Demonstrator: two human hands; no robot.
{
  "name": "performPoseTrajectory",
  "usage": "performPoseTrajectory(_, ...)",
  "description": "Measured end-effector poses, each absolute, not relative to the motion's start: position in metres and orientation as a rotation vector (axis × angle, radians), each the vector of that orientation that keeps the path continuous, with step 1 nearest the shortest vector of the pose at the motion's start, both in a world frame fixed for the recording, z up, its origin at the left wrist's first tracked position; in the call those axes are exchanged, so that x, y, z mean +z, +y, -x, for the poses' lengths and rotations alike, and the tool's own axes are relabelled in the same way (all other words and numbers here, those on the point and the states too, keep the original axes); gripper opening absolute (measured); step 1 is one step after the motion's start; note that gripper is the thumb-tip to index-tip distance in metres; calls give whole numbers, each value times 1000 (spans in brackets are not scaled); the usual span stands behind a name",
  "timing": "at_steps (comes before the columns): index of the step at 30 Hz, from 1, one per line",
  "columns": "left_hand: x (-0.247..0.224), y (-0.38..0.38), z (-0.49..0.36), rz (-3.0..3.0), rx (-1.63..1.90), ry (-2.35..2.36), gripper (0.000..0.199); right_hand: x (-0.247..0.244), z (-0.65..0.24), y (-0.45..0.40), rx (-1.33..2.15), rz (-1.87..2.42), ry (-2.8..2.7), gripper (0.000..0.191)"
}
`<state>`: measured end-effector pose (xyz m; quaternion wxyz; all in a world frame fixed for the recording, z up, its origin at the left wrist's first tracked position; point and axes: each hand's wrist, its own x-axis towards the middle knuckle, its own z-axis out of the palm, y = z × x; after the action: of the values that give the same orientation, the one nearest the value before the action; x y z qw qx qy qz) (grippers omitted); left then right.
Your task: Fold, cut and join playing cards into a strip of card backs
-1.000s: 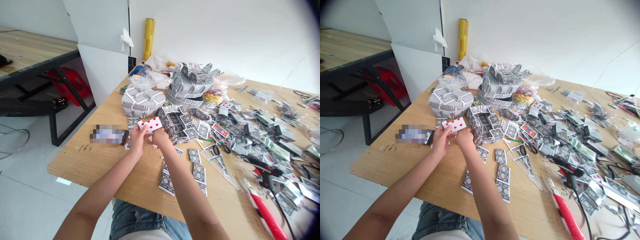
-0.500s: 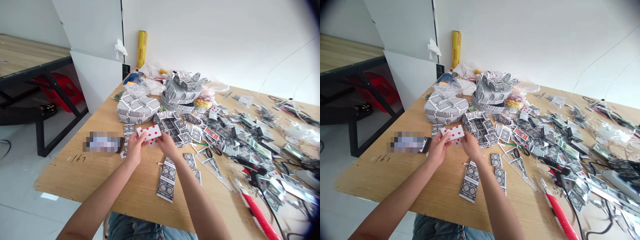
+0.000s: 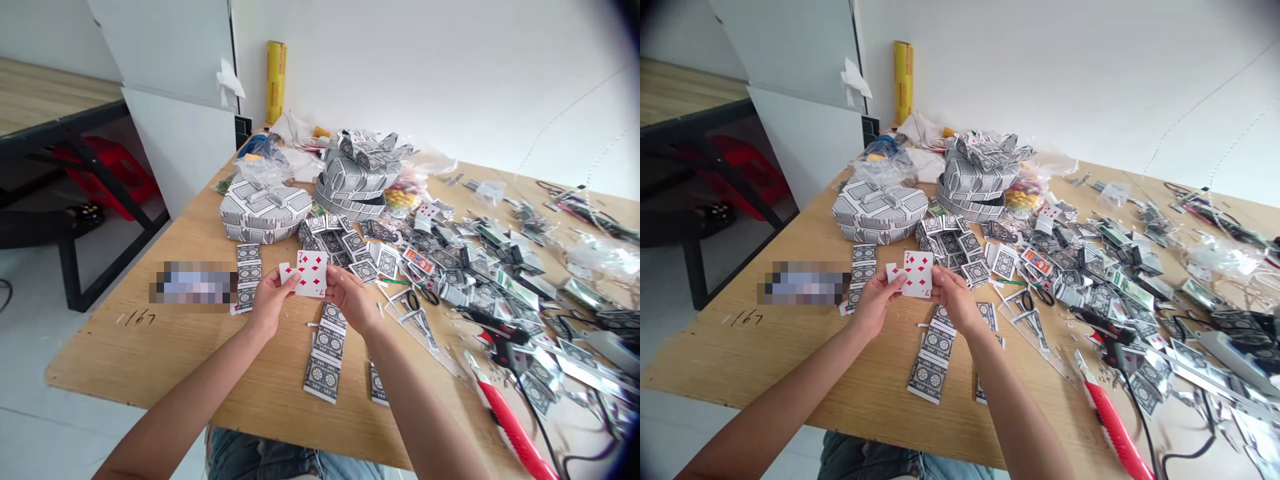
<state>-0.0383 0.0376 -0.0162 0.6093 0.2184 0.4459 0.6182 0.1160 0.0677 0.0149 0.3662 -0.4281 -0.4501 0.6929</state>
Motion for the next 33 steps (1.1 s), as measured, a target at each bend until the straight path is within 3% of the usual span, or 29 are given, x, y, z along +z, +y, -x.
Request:
performPoseTrajectory(13,-15,35,41,-583,1343,1119,41,14,-119,73,1750,1094,-1408,41)
performPoseTrajectory(33,-13,37,40,-543,1362,1065,43,12,-118,72,1754,1185,-1357,37)
